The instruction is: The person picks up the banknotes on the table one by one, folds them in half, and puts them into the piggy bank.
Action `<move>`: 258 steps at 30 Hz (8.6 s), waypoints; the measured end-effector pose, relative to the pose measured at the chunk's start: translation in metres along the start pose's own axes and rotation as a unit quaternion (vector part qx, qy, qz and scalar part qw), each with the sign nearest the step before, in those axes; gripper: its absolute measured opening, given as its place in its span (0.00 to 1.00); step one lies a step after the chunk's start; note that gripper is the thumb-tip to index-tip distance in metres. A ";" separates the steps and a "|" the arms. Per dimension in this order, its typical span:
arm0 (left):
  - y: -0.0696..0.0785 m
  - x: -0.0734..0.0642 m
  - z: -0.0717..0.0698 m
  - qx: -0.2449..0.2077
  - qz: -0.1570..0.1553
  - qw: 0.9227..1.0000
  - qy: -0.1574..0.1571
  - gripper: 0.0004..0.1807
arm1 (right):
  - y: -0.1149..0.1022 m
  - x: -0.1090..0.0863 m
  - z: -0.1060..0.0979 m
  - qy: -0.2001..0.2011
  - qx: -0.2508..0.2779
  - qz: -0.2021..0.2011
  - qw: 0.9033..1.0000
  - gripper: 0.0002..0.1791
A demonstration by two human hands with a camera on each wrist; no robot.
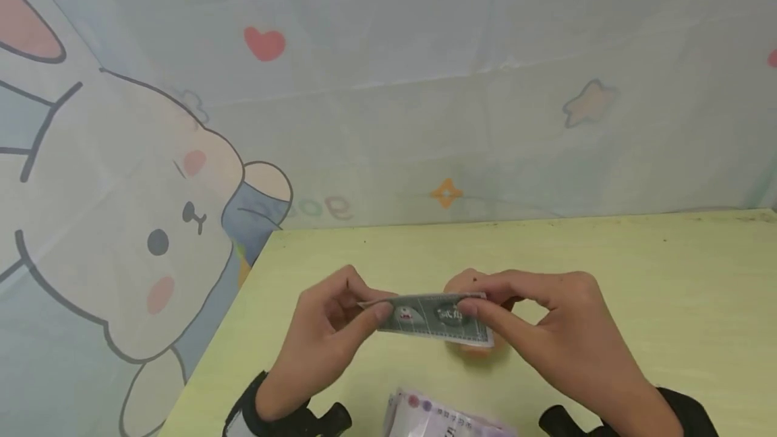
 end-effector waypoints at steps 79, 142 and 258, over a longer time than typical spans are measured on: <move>0.028 0.015 0.024 -0.012 0.122 0.990 0.071 0.07 | -0.037 0.013 0.014 0.129 0.085 -0.151 0.976 0.09; 0.022 0.018 0.030 -0.142 0.144 0.979 0.018 0.09 | -0.043 0.012 0.014 0.078 0.337 -0.162 0.924 0.13; -0.132 0.047 0.080 0.284 -0.083 0.949 -0.105 0.39 | 0.096 0.007 0.065 -0.223 -0.216 -0.010 0.950 0.19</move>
Point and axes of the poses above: each hand's wrist, its own x-axis towards the middle knuckle, its own z-axis out of the palm, y = z × x, the point moved 7 cm from there along x, towards the middle knuckle, and after that the axes turned 1 degree about -z, right-handed, at the moved point
